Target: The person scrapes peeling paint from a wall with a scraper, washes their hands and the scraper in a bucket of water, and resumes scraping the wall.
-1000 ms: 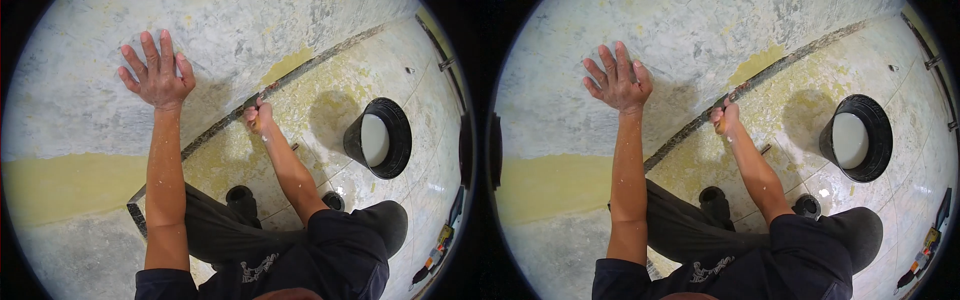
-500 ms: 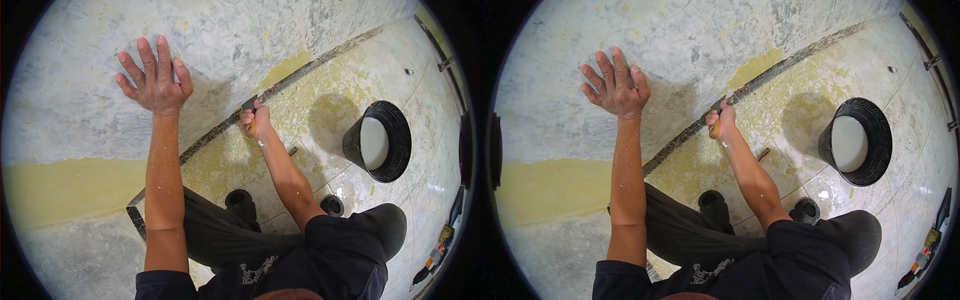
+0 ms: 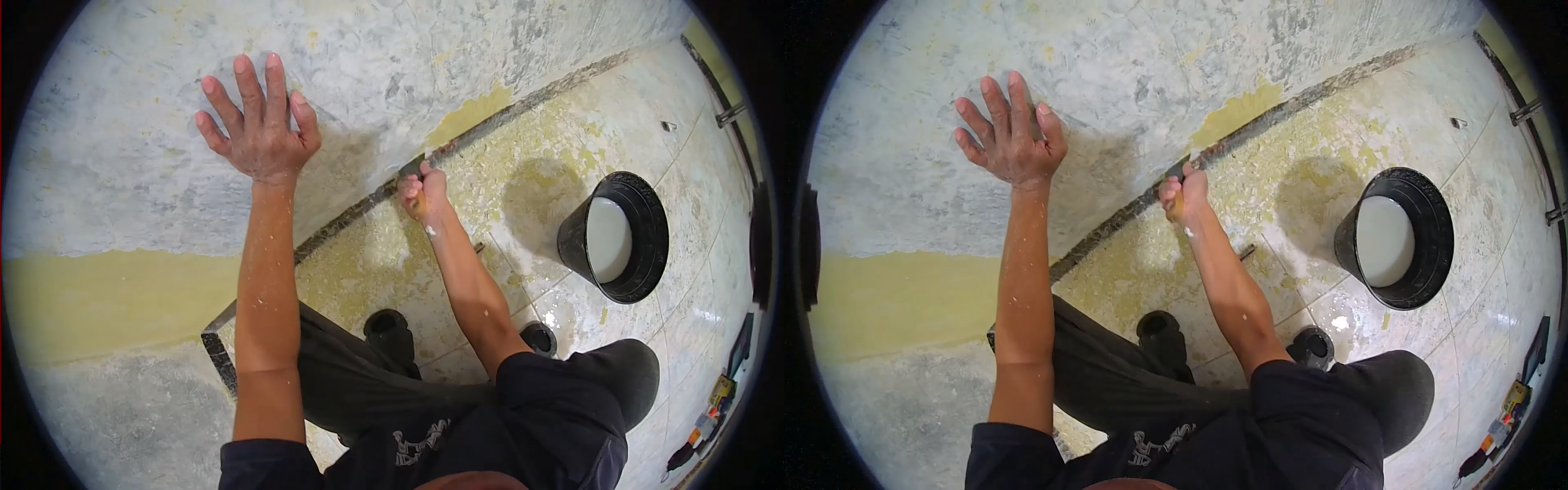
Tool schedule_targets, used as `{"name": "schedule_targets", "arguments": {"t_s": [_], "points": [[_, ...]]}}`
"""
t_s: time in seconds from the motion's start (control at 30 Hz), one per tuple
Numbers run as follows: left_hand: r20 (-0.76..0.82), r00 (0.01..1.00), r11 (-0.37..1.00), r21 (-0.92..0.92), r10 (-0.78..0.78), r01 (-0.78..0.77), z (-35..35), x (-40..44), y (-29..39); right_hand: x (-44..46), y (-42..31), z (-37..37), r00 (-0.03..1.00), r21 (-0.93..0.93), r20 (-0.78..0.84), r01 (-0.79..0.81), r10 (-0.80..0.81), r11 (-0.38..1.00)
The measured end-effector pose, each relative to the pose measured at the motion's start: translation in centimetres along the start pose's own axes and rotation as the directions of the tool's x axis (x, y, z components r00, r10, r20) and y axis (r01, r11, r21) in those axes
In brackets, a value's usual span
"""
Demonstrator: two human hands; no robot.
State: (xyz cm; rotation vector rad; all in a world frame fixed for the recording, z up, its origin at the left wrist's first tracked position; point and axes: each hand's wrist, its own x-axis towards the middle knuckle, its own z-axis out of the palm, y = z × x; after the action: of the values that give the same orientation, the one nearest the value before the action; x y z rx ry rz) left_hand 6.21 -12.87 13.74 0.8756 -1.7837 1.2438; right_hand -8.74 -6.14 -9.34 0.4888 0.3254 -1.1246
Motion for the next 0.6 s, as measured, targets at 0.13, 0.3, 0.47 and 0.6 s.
{"name": "schedule_targets", "arguments": {"t_s": [0.13, 0.3, 0.47, 0.6], "points": [[0.003, 1.000, 1.000, -0.005, -0.022, 0.022, -0.2, -0.6, -0.3, 1.7, -1.4, 0.2, 0.998, 0.186, -0.055, 0.026, -0.016, 0.982], [0.021, 0.999, 0.999, -0.016, -0.033, 0.033, 0.0, -0.2, 0.0, 1.1, -1.1, -1.1, 1.000, 0.118, 0.014, -0.025, 0.023, 0.993], [0.019, 0.999, 0.999, -0.026, -0.046, 0.047, -0.3, -0.4, 0.1, 1.9, -2.4, -0.6, 1.000, 0.240, -0.014, 0.003, 0.000, 0.971], [0.018, 0.999, 0.999, -0.009, -0.041, 0.041, 0.0, -0.3, 0.0, 1.3, -1.2, -1.2, 0.997, 0.100, 0.036, 0.063, -0.067, 0.993]]}}
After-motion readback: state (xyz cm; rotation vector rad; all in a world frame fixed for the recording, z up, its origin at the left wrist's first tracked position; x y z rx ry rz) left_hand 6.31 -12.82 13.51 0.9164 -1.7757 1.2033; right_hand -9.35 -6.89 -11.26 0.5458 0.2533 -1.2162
